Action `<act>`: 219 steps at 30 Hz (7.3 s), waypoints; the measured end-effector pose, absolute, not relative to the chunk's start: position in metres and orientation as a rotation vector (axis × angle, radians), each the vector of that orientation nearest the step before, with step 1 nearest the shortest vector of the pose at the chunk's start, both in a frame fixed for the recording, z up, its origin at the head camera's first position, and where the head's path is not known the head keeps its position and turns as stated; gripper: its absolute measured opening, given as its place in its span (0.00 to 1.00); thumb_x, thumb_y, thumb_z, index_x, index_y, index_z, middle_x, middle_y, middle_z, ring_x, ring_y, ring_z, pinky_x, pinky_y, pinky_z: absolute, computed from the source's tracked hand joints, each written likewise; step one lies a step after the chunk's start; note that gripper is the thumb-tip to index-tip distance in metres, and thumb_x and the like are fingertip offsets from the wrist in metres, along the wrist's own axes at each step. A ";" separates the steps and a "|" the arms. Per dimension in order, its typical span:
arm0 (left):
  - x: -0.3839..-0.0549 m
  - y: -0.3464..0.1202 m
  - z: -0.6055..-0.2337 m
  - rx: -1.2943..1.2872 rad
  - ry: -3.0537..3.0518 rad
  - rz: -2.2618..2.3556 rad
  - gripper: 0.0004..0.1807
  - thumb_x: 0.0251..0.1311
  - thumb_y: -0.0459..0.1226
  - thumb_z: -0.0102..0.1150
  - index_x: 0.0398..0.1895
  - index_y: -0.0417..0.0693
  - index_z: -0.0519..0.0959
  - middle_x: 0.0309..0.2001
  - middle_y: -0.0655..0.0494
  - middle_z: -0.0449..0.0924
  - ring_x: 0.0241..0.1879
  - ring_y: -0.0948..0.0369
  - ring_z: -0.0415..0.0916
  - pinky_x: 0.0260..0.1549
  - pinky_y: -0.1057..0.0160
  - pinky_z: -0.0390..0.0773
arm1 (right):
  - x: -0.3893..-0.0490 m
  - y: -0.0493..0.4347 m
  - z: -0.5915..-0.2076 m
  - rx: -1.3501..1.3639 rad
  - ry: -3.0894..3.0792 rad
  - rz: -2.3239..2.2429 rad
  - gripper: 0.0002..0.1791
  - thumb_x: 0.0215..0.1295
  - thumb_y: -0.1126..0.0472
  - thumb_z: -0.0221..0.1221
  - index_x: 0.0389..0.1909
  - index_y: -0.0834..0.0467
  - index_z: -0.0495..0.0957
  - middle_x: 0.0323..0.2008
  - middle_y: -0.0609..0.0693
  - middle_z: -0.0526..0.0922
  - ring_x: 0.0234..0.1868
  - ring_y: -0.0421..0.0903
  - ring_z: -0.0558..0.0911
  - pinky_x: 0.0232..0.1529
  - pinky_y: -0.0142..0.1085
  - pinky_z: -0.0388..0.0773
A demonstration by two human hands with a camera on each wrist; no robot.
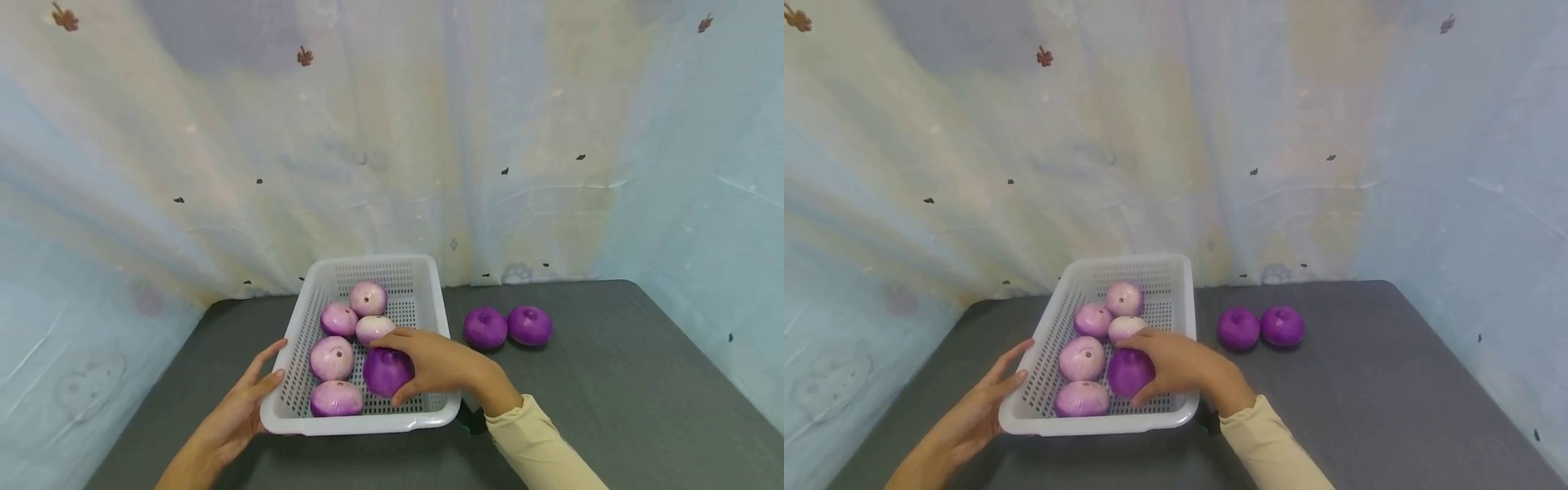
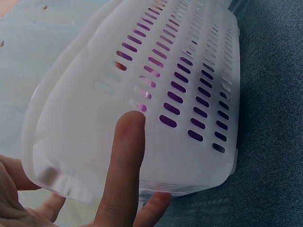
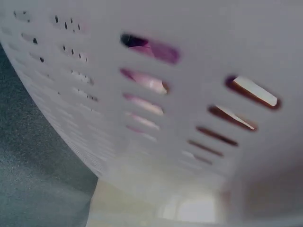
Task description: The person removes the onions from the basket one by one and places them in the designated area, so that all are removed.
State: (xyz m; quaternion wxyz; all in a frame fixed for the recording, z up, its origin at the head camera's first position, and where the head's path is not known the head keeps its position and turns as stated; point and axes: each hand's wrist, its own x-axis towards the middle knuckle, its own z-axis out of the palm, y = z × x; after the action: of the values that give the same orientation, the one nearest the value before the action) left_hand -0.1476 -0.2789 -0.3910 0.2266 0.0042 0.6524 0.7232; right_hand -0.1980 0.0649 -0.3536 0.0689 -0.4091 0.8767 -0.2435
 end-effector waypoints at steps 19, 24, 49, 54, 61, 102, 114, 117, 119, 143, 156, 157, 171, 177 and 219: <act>-0.146 -0.281 -0.396 -0.033 1.815 2.004 0.30 0.78 0.49 0.40 0.76 0.78 0.43 0.64 0.60 0.67 0.57 0.53 0.77 0.44 0.45 0.83 | -0.175 0.117 -0.339 -1.023 2.674 -0.959 0.47 0.53 0.40 0.71 0.73 0.35 0.61 0.70 0.39 0.66 0.65 0.41 0.73 0.61 0.45 0.75; -0.146 -0.282 -0.395 -0.025 1.828 1.996 0.30 0.78 0.49 0.40 0.76 0.77 0.42 0.62 0.61 0.69 0.56 0.53 0.78 0.44 0.45 0.83 | -0.167 0.139 -0.333 -1.013 2.757 -0.945 0.46 0.53 0.40 0.71 0.72 0.32 0.60 0.70 0.38 0.67 0.65 0.42 0.73 0.60 0.47 0.77; -0.147 -0.279 -0.389 0.022 1.785 2.023 0.30 0.79 0.46 0.40 0.76 0.77 0.44 0.59 0.65 0.72 0.54 0.55 0.79 0.42 0.52 0.84 | -0.140 0.200 -0.313 -1.009 2.997 -0.792 0.46 0.54 0.31 0.63 0.74 0.41 0.62 0.67 0.43 0.70 0.57 0.45 0.79 0.48 0.39 0.82; -0.147 -0.279 -0.391 0.015 1.771 2.027 0.29 0.79 0.46 0.40 0.76 0.77 0.44 0.60 0.64 0.71 0.55 0.55 0.79 0.43 0.49 0.84 | -0.142 0.208 -0.313 -0.994 3.034 -0.767 0.47 0.54 0.32 0.64 0.74 0.42 0.62 0.67 0.44 0.70 0.57 0.44 0.79 0.48 0.38 0.82; -0.147 -0.278 -0.390 0.016 1.762 2.037 0.30 0.78 0.46 0.40 0.76 0.76 0.44 0.60 0.63 0.71 0.55 0.55 0.79 0.43 0.49 0.84 | -0.146 0.215 -0.314 -0.954 3.062 -0.742 0.47 0.54 0.33 0.66 0.74 0.43 0.62 0.67 0.47 0.70 0.59 0.48 0.79 0.49 0.41 0.81; -0.146 -0.276 -0.390 -0.010 1.802 2.038 0.30 0.78 0.48 0.41 0.77 0.74 0.44 0.64 0.56 0.65 0.56 0.53 0.77 0.43 0.46 0.83 | -0.184 0.255 -0.338 -0.730 3.134 -0.828 0.47 0.58 0.47 0.70 0.75 0.51 0.59 0.69 0.63 0.65 0.64 0.64 0.71 0.51 0.62 0.74; -0.147 -0.277 -0.390 0.033 1.789 2.028 0.30 0.78 0.47 0.41 0.77 0.75 0.44 0.61 0.63 0.68 0.56 0.55 0.77 0.43 0.49 0.83 | -0.187 0.262 -0.339 -0.587 3.161 -0.834 0.52 0.59 0.46 0.70 0.78 0.56 0.51 0.69 0.66 0.64 0.61 0.64 0.72 0.52 0.63 0.72; -0.146 -0.276 -0.390 0.040 1.777 2.031 0.30 0.78 0.47 0.41 0.77 0.75 0.44 0.61 0.62 0.69 0.55 0.55 0.78 0.43 0.49 0.84 | -0.188 0.265 -0.341 -0.597 3.177 -0.837 0.52 0.59 0.48 0.70 0.77 0.57 0.53 0.69 0.67 0.65 0.61 0.65 0.72 0.51 0.63 0.73; -0.146 -0.276 -0.390 0.039 1.770 2.037 0.30 0.78 0.46 0.41 0.77 0.74 0.44 0.61 0.62 0.69 0.55 0.55 0.78 0.42 0.49 0.84 | -0.190 0.267 -0.343 -0.602 3.188 -0.834 0.51 0.58 0.48 0.71 0.77 0.57 0.54 0.68 0.67 0.66 0.62 0.66 0.71 0.51 0.63 0.73; -0.151 -0.280 -0.395 0.023 1.781 2.016 0.29 0.79 0.47 0.40 0.76 0.78 0.44 0.60 0.65 0.69 0.56 0.55 0.78 0.43 0.47 0.83 | -0.197 0.283 -0.354 -0.424 3.146 -0.820 0.51 0.61 0.46 0.68 0.78 0.58 0.52 0.70 0.71 0.62 0.65 0.70 0.67 0.54 0.67 0.71; -0.151 -0.282 -0.396 0.012 1.745 2.024 0.29 0.79 0.47 0.38 0.76 0.79 0.43 0.60 0.64 0.68 0.57 0.55 0.77 0.44 0.43 0.83 | -0.201 0.285 -0.359 -0.353 3.139 -0.791 0.51 0.62 0.44 0.67 0.77 0.61 0.52 0.70 0.72 0.61 0.66 0.72 0.65 0.57 0.67 0.68; -0.151 -0.282 -0.396 0.008 1.747 2.023 0.29 0.79 0.47 0.38 0.76 0.79 0.43 0.60 0.64 0.67 0.57 0.55 0.77 0.44 0.43 0.83 | -0.201 0.285 -0.360 -0.352 3.135 -0.793 0.51 0.62 0.44 0.67 0.77 0.61 0.52 0.70 0.72 0.61 0.66 0.72 0.65 0.57 0.67 0.68; -0.156 -0.278 -0.395 0.026 1.727 2.026 0.28 0.79 0.47 0.39 0.75 0.79 0.44 0.60 0.63 0.69 0.56 0.55 0.78 0.43 0.44 0.83 | -0.200 0.294 -0.361 -0.227 3.125 -0.771 0.52 0.62 0.43 0.67 0.77 0.64 0.50 0.69 0.74 0.60 0.64 0.73 0.67 0.56 0.67 0.70; -0.156 -0.276 -0.398 0.047 1.711 2.026 0.28 0.79 0.46 0.38 0.75 0.80 0.44 0.58 0.66 0.72 0.55 0.55 0.79 0.42 0.45 0.84 | -0.200 0.299 -0.359 -0.230 3.129 -0.767 0.52 0.62 0.43 0.66 0.76 0.65 0.51 0.69 0.74 0.60 0.65 0.73 0.66 0.57 0.67 0.69; -0.150 -0.285 -0.394 0.000 1.738 2.031 0.28 0.79 0.47 0.39 0.74 0.81 0.44 0.57 0.67 0.74 0.55 0.55 0.80 0.44 0.45 0.83 | -0.226 0.319 -0.410 -0.108 3.112 -0.780 0.52 0.61 0.48 0.68 0.71 0.76 0.53 0.66 0.81 0.60 0.63 0.78 0.64 0.58 0.69 0.65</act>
State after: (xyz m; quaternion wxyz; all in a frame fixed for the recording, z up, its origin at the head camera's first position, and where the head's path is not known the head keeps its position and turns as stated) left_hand -0.1505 -0.2845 -0.3940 0.2319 0.0000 0.6323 0.7391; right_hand -0.2265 0.3186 -0.4098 -0.0343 -0.0337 0.9689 -0.2428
